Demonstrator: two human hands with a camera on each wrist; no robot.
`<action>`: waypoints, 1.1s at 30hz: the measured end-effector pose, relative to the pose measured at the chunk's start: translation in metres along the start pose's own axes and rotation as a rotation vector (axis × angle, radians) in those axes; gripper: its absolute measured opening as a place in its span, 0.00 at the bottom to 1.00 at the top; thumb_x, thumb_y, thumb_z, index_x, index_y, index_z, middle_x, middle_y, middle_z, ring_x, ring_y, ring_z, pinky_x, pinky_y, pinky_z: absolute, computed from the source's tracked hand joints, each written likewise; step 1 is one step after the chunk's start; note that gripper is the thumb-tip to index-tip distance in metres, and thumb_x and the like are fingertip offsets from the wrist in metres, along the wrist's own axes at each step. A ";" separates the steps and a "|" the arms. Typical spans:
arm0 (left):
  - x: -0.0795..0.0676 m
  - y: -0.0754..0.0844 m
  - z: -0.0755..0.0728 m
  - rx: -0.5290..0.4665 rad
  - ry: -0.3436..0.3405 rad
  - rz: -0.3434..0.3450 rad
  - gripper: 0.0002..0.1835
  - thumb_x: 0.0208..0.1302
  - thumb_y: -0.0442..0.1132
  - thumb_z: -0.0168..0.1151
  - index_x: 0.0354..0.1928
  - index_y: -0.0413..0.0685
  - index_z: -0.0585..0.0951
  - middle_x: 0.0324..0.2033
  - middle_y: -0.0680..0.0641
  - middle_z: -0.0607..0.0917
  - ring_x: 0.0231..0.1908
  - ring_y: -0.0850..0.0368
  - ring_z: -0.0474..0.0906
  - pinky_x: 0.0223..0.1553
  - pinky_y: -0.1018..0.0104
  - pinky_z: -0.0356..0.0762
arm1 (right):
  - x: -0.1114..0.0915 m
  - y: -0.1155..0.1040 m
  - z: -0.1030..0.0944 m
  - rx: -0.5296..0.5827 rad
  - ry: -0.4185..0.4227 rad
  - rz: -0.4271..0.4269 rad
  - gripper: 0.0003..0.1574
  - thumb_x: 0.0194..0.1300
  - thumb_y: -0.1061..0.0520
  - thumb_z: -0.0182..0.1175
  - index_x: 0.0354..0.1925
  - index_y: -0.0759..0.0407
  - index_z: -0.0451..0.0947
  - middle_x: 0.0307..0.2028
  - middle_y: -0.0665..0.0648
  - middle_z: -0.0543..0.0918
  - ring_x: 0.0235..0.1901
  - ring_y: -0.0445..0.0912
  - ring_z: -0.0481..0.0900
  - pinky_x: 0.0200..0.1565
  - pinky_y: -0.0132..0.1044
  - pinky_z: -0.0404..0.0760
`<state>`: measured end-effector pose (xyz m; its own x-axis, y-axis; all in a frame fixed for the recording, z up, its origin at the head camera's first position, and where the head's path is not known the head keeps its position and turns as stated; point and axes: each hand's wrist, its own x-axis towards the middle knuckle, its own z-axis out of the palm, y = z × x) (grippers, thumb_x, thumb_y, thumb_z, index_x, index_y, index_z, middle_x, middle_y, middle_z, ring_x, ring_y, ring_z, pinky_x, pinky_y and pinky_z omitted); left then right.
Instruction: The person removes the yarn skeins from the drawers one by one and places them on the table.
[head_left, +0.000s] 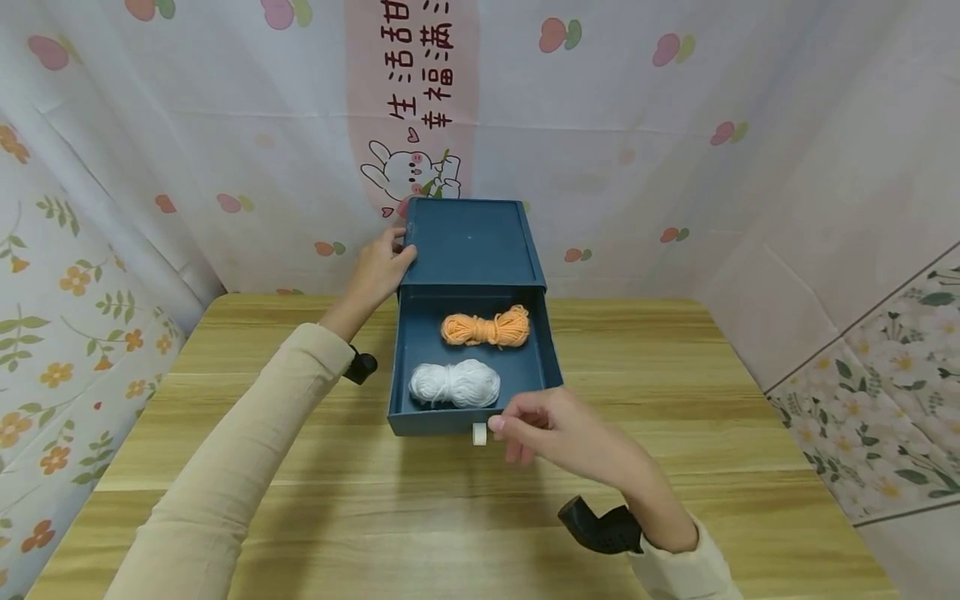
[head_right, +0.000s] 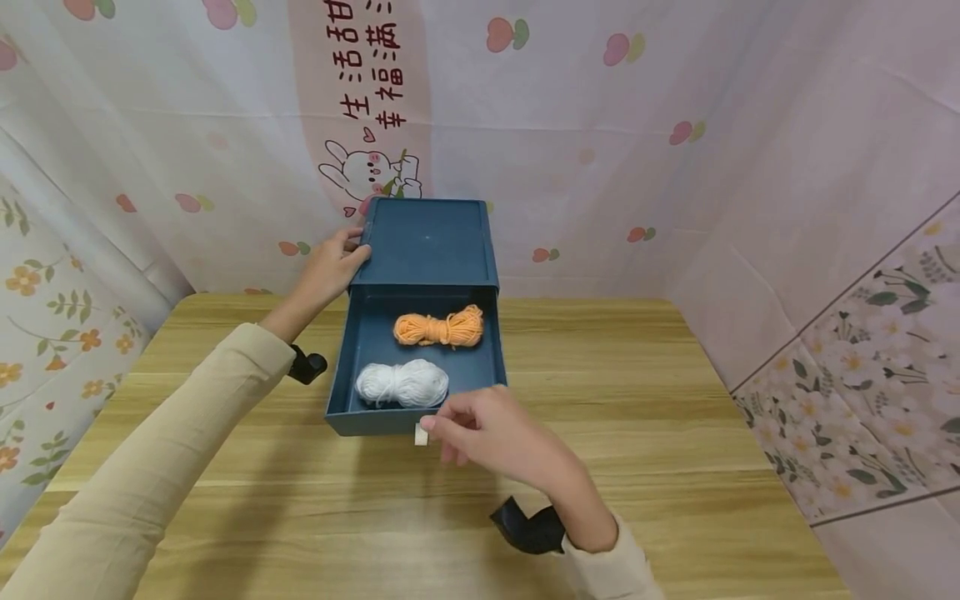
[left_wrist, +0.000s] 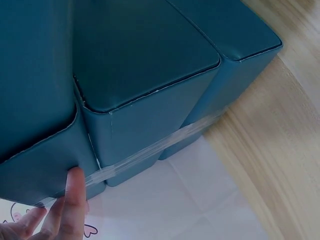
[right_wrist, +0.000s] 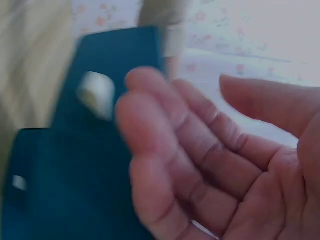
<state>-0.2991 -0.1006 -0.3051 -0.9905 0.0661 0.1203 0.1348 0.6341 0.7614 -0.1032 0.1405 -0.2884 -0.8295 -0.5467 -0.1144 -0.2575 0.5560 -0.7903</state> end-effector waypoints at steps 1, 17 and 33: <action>0.000 0.000 0.000 0.001 0.000 0.001 0.30 0.67 0.47 0.43 0.68 0.40 0.60 0.58 0.36 0.73 0.55 0.44 0.73 0.57 0.51 0.69 | 0.001 -0.004 -0.007 0.010 -0.004 -0.005 0.17 0.67 0.46 0.52 0.32 0.55 0.79 0.23 0.50 0.82 0.25 0.43 0.79 0.31 0.35 0.77; 0.000 0.000 -0.001 0.010 -0.001 0.008 0.30 0.68 0.46 0.43 0.68 0.39 0.60 0.58 0.35 0.74 0.55 0.42 0.73 0.57 0.51 0.70 | 0.068 -0.044 -0.076 -0.387 -0.022 -0.064 0.19 0.62 0.54 0.59 0.52 0.57 0.76 0.46 0.55 0.81 0.45 0.47 0.78 0.46 0.41 0.77; 0.001 -0.001 -0.001 -0.008 -0.007 0.014 0.30 0.67 0.46 0.42 0.68 0.41 0.60 0.57 0.36 0.75 0.53 0.44 0.74 0.53 0.51 0.73 | 0.140 -0.019 -0.061 -0.863 -0.376 0.291 0.36 0.61 0.54 0.60 0.66 0.56 0.62 0.56 0.59 0.74 0.45 0.47 0.74 0.44 0.37 0.73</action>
<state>-0.2997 -0.1024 -0.3053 -0.9887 0.0805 0.1261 0.1486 0.6270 0.7647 -0.2443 0.0916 -0.2523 -0.7449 -0.3964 -0.5367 -0.4657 0.8849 -0.0071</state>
